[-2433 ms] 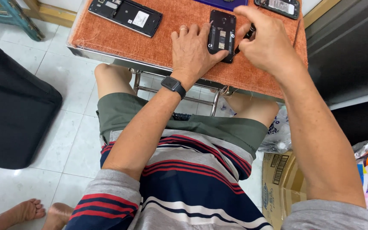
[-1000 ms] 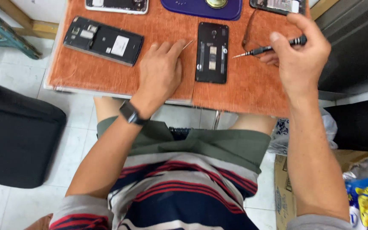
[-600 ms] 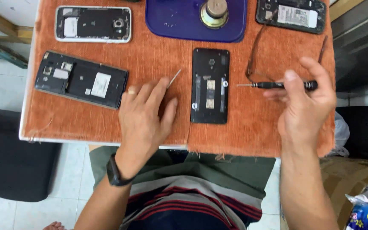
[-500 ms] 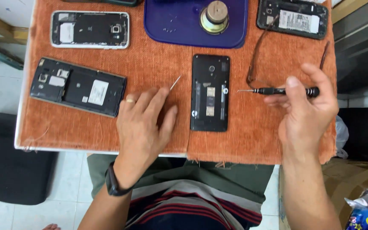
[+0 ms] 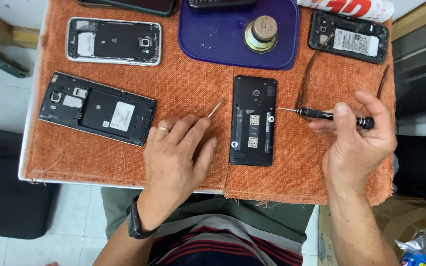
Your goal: Reassembling a mobile phone by installing internal components and tightening screws using a precision screwdriver.
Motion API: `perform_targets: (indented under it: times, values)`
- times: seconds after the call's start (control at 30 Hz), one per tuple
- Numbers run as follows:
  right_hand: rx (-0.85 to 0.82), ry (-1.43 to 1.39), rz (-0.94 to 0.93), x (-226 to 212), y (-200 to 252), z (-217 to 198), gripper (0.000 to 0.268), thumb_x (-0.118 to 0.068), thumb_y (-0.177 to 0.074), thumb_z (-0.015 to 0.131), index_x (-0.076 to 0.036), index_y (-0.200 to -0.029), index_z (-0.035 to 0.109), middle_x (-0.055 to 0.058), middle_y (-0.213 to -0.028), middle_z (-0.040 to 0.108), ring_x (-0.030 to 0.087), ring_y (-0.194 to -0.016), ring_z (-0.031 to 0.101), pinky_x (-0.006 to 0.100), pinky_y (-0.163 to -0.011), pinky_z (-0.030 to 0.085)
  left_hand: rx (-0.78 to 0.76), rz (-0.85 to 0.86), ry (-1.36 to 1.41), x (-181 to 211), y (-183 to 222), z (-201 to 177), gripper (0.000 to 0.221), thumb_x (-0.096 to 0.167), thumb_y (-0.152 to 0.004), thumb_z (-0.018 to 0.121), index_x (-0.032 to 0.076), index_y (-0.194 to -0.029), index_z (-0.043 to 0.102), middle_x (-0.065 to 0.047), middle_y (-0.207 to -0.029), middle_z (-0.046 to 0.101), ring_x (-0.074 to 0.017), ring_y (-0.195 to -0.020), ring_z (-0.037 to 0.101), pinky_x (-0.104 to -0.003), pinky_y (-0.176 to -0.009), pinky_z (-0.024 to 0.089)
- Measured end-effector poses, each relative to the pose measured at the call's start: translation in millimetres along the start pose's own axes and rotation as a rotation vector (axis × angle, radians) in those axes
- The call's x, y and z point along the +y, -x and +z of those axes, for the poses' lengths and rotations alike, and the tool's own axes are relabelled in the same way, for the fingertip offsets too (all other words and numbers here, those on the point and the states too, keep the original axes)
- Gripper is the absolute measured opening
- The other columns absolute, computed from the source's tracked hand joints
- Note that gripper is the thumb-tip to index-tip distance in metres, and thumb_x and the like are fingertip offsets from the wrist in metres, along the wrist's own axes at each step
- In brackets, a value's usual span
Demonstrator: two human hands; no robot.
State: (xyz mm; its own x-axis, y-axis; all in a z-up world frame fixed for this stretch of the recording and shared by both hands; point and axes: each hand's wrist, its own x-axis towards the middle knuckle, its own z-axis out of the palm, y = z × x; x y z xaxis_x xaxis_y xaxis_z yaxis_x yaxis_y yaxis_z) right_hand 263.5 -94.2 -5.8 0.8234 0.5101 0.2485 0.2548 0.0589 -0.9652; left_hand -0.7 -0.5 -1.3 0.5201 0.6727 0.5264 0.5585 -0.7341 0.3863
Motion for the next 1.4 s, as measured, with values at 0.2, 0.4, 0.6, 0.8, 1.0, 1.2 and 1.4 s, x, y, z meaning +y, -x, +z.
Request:
perform_targets:
  times: [0.2,0.4,0.6,0.8,1.0,1.2,1.4]
  values:
    - [-0.001,-0.024,0.082,1,6,0,0.027,-0.006,-0.104,0.072,-0.002,-0.127,0.061,0.016,-0.088,0.066,0.029,-0.06,0.072,0.032,-0.053,0.063,0.001,0.003,0.012,0,1,-1,0.028,0.026,-0.097,0.076,0.006,-0.116,0.074,-0.012,-0.114,0.073,-0.0301,-0.098,0.06,-0.041,-0.081,0.047]
    - [0.059,-0.044,0.145,4,11,-10,0.025,-0.008,-0.102,0.073,-0.005,-0.124,0.062,0.011,-0.098,0.064,0.027,-0.059,0.071,0.031,-0.052,0.064,-0.007,0.012,0.037,-1,1,-4,0.026,0.025,-0.097,0.076,0.006,-0.116,0.074,-0.01,-0.113,0.072,-0.0291,-0.098,0.061,-0.041,-0.08,0.046]
    - [0.025,-0.056,0.163,-1,33,-19,0.026,-0.003,-0.103,0.069,-0.003,-0.128,0.061,0.019,-0.088,0.069,0.025,-0.061,0.07,0.031,-0.055,0.065,-0.011,0.018,0.043,-3,2,-3,0.026,0.026,-0.098,0.077,0.006,-0.115,0.074,-0.011,-0.113,0.072,-0.0294,-0.098,0.061,-0.041,-0.08,0.044]
    - [-0.045,0.008,0.086,-1,50,-31,0.025,0.002,-0.107,0.064,0.003,-0.13,0.056,0.016,-0.089,0.062,0.029,-0.072,0.071,0.039,-0.064,0.07,-0.007,0.011,0.033,-2,1,-2,0.023,0.025,-0.098,0.077,0.008,-0.114,0.075,-0.008,-0.113,0.072,-0.0283,-0.096,0.061,-0.04,-0.078,0.044]
    - [-0.055,0.015,0.031,2,51,-30,0.024,0.005,-0.107,0.063,0.004,-0.13,0.056,0.018,-0.086,0.06,0.028,-0.072,0.07,0.042,-0.063,0.07,-0.029,0.005,0.031,-1,2,-2,0.023,0.024,-0.098,0.077,0.009,-0.115,0.073,-0.007,-0.114,0.072,-0.0281,-0.097,0.06,-0.04,-0.078,0.044]
    - [-0.051,-0.012,0.067,-1,51,-29,0.025,0.008,-0.107,0.063,0.004,-0.13,0.056,0.017,-0.084,0.061,0.027,-0.076,0.072,0.039,-0.063,0.07,-0.037,0.012,0.024,-1,1,-3,0.023,0.025,-0.099,0.076,0.009,-0.115,0.074,-0.008,-0.115,0.072,-0.0284,-0.096,0.061,-0.041,-0.078,0.043]
    - [-0.051,-0.022,0.06,-2,51,-26,0.027,0.005,-0.105,0.065,0.005,-0.13,0.055,0.022,-0.086,0.063,0.03,-0.07,0.07,0.039,-0.061,0.069,-0.047,0.017,0.021,-1,2,-2,0.022,0.025,-0.099,0.076,0.009,-0.115,0.074,-0.007,-0.114,0.073,-0.029,-0.097,0.062,-0.041,-0.078,0.042]
